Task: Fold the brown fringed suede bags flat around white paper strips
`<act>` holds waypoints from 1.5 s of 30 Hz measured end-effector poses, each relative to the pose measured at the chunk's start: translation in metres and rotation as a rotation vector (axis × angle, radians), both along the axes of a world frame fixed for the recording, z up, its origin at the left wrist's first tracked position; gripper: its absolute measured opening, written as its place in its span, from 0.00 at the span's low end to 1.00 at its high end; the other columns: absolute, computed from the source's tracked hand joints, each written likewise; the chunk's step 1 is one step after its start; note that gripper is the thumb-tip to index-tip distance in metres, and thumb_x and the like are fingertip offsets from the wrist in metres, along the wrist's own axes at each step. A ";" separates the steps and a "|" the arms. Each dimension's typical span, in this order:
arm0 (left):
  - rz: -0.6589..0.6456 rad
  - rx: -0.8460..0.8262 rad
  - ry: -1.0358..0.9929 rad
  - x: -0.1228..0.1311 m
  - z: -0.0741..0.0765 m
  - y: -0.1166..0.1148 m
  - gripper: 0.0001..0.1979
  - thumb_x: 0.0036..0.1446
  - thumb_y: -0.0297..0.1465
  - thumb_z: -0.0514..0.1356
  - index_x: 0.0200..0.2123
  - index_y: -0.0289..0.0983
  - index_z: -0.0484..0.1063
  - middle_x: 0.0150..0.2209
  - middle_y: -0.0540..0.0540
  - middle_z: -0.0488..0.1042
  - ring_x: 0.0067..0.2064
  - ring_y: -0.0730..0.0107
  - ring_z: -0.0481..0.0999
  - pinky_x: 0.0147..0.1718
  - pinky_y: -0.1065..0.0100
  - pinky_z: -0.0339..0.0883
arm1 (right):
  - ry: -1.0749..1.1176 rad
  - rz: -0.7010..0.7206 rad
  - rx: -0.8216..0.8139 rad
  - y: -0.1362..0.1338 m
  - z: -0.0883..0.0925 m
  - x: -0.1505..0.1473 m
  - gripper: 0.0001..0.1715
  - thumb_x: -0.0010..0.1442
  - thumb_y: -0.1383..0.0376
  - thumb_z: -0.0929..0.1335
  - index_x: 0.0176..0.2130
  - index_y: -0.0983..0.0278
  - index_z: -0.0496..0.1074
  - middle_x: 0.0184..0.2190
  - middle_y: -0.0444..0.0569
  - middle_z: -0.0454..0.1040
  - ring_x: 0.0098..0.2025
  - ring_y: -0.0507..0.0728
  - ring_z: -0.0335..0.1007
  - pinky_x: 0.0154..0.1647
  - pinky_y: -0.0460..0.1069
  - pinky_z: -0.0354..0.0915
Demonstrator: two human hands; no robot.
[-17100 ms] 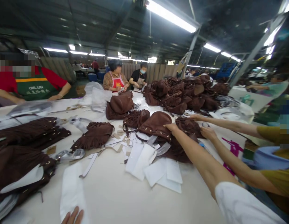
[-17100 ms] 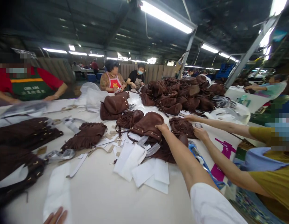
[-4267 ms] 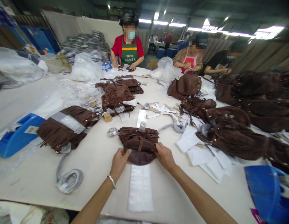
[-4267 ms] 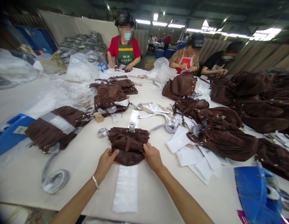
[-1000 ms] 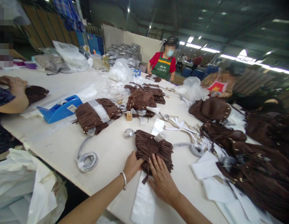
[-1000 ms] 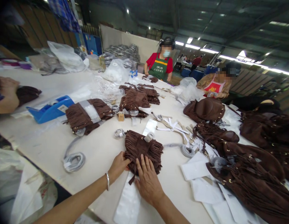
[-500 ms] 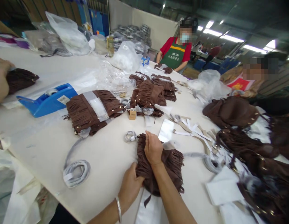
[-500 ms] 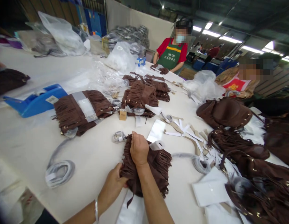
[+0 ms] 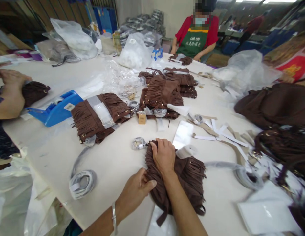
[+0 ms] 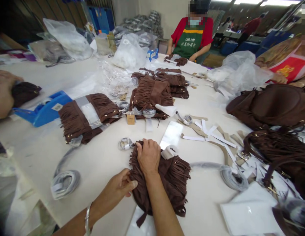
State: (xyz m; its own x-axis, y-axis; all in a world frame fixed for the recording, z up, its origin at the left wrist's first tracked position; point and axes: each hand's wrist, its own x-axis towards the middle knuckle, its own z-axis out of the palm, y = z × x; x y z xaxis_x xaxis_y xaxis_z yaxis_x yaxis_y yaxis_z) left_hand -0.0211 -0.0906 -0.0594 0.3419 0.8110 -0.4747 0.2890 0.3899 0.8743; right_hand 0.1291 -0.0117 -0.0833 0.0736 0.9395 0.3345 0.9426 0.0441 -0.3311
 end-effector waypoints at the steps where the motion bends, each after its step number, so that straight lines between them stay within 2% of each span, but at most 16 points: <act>1: 0.014 0.019 -0.020 0.000 -0.002 -0.004 0.11 0.55 0.40 0.60 0.37 0.39 0.67 0.31 0.49 0.73 0.33 0.68 0.73 0.29 0.71 0.68 | -0.002 0.004 -0.011 0.000 -0.001 0.001 0.19 0.67 0.53 0.61 0.47 0.63 0.69 0.39 0.55 0.72 0.44 0.63 0.64 0.45 0.56 0.58; 4: 0.023 0.023 -0.137 -0.002 -0.007 -0.012 0.17 0.58 0.38 0.57 0.50 0.40 0.66 0.38 0.48 0.74 0.37 0.67 0.74 0.36 0.68 0.70 | 0.055 -0.001 -0.026 0.001 -0.005 0.003 0.19 0.65 0.51 0.62 0.42 0.63 0.70 0.38 0.52 0.72 0.43 0.62 0.64 0.43 0.54 0.57; 6: 0.004 0.031 -0.145 -0.005 -0.008 -0.011 0.18 0.60 0.36 0.54 0.53 0.40 0.65 0.38 0.48 0.74 0.37 0.67 0.74 0.37 0.67 0.71 | 0.098 -0.020 -0.035 0.002 -0.008 0.004 0.18 0.65 0.51 0.62 0.39 0.62 0.69 0.36 0.50 0.72 0.42 0.60 0.64 0.42 0.53 0.56; 10: -0.059 0.259 -0.014 -0.007 -0.006 0.005 0.09 0.57 0.32 0.56 0.41 0.39 0.72 0.37 0.47 0.73 0.38 0.66 0.73 0.40 0.67 0.68 | 0.126 -0.039 -0.019 0.004 -0.010 0.004 0.17 0.65 0.51 0.62 0.37 0.62 0.69 0.34 0.48 0.71 0.41 0.59 0.64 0.42 0.52 0.55; 13: -0.123 0.381 0.041 -0.005 -0.004 0.015 0.05 0.54 0.29 0.57 0.35 0.39 0.71 0.37 0.47 0.72 0.40 0.65 0.71 0.40 0.68 0.66 | 0.147 -0.059 -0.006 0.005 -0.011 0.003 0.18 0.65 0.51 0.62 0.37 0.63 0.69 0.34 0.48 0.71 0.40 0.58 0.63 0.41 0.51 0.55; 16: -0.188 0.453 0.138 -0.001 -0.006 0.011 0.05 0.51 0.25 0.54 0.32 0.40 0.66 0.34 0.49 0.70 0.37 0.66 0.69 0.37 0.68 0.63 | 0.198 -0.079 0.005 0.006 -0.012 0.005 0.18 0.65 0.51 0.62 0.37 0.62 0.69 0.34 0.48 0.71 0.40 0.57 0.63 0.41 0.51 0.56; 18: -0.152 0.508 0.208 0.001 -0.010 -0.001 0.07 0.49 0.22 0.53 0.31 0.40 0.64 0.33 0.50 0.68 0.36 0.67 0.68 0.36 0.68 0.61 | 0.237 -0.100 0.034 0.007 -0.013 0.007 0.18 0.65 0.51 0.62 0.37 0.62 0.69 0.34 0.47 0.70 0.39 0.57 0.64 0.40 0.50 0.57; 23: 0.090 0.570 0.262 0.007 -0.025 -0.032 0.10 0.48 0.20 0.53 0.31 0.41 0.60 0.32 0.51 0.67 0.36 0.68 0.67 0.36 0.68 0.59 | 0.298 -0.185 0.126 0.009 -0.018 0.012 0.17 0.65 0.52 0.63 0.35 0.63 0.68 0.33 0.48 0.69 0.39 0.57 0.63 0.41 0.51 0.58; 27: 0.188 0.562 0.292 0.006 -0.031 -0.038 0.09 0.52 0.21 0.55 0.31 0.40 0.60 0.33 0.52 0.68 0.36 0.69 0.68 0.37 0.69 0.60 | 0.354 -0.220 0.185 0.009 -0.016 0.015 0.18 0.65 0.52 0.62 0.34 0.64 0.68 0.32 0.49 0.69 0.39 0.57 0.62 0.42 0.51 0.59; 30: 0.173 0.598 0.317 0.003 -0.029 -0.032 0.07 0.55 0.23 0.56 0.35 0.41 0.63 0.33 0.52 0.69 0.35 0.70 0.69 0.37 0.69 0.61 | 0.401 -0.231 0.182 0.009 -0.014 0.017 0.19 0.65 0.52 0.62 0.34 0.64 0.68 0.32 0.48 0.69 0.38 0.57 0.63 0.42 0.51 0.59; 34: -0.040 0.699 0.212 -0.002 -0.026 -0.022 0.16 0.56 0.22 0.56 0.47 0.42 0.67 0.38 0.50 0.71 0.38 0.70 0.71 0.38 0.70 0.62 | 0.444 -0.224 0.149 0.010 -0.013 0.019 0.18 0.65 0.53 0.62 0.35 0.64 0.68 0.33 0.48 0.70 0.37 0.56 0.64 0.41 0.50 0.59; 36: -0.031 0.657 0.149 -0.003 -0.027 -0.021 0.14 0.56 0.22 0.56 0.44 0.42 0.70 0.36 0.51 0.71 0.37 0.70 0.71 0.36 0.71 0.62 | 0.466 -0.228 0.146 0.010 -0.013 0.020 0.17 0.64 0.53 0.62 0.34 0.64 0.68 0.33 0.47 0.70 0.37 0.56 0.64 0.40 0.50 0.59; 40: 0.135 0.502 0.075 -0.001 -0.035 -0.024 0.06 0.54 0.24 0.59 0.34 0.39 0.71 0.29 0.53 0.70 0.30 0.73 0.70 0.30 0.73 0.63 | 0.519 -0.231 0.144 0.009 -0.011 0.021 0.16 0.64 0.54 0.63 0.34 0.64 0.69 0.32 0.46 0.70 0.37 0.55 0.64 0.41 0.50 0.59; 42: 0.150 0.515 0.079 -0.002 -0.037 -0.026 0.05 0.53 0.24 0.60 0.33 0.39 0.70 0.28 0.54 0.69 0.29 0.74 0.69 0.29 0.73 0.63 | 0.537 -0.229 0.140 0.009 -0.010 0.022 0.15 0.64 0.55 0.64 0.34 0.64 0.69 0.33 0.46 0.70 0.37 0.55 0.65 0.41 0.50 0.59; 45: 0.095 0.660 0.166 -0.005 -0.037 -0.026 0.03 0.54 0.24 0.59 0.32 0.38 0.69 0.27 0.54 0.69 0.28 0.75 0.69 0.28 0.74 0.62 | 0.531 -0.229 0.139 0.010 -0.010 0.021 0.14 0.64 0.56 0.64 0.34 0.64 0.68 0.33 0.47 0.70 0.38 0.55 0.65 0.42 0.50 0.60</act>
State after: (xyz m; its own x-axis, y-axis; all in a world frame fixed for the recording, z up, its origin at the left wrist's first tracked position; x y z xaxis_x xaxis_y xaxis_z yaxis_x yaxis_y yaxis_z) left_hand -0.0262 -0.1162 -0.0966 0.2201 0.9714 0.0895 0.4303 -0.1790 0.8847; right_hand 0.1505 -0.0021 -0.0938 0.4600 0.8299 0.3157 0.6402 -0.0637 -0.7655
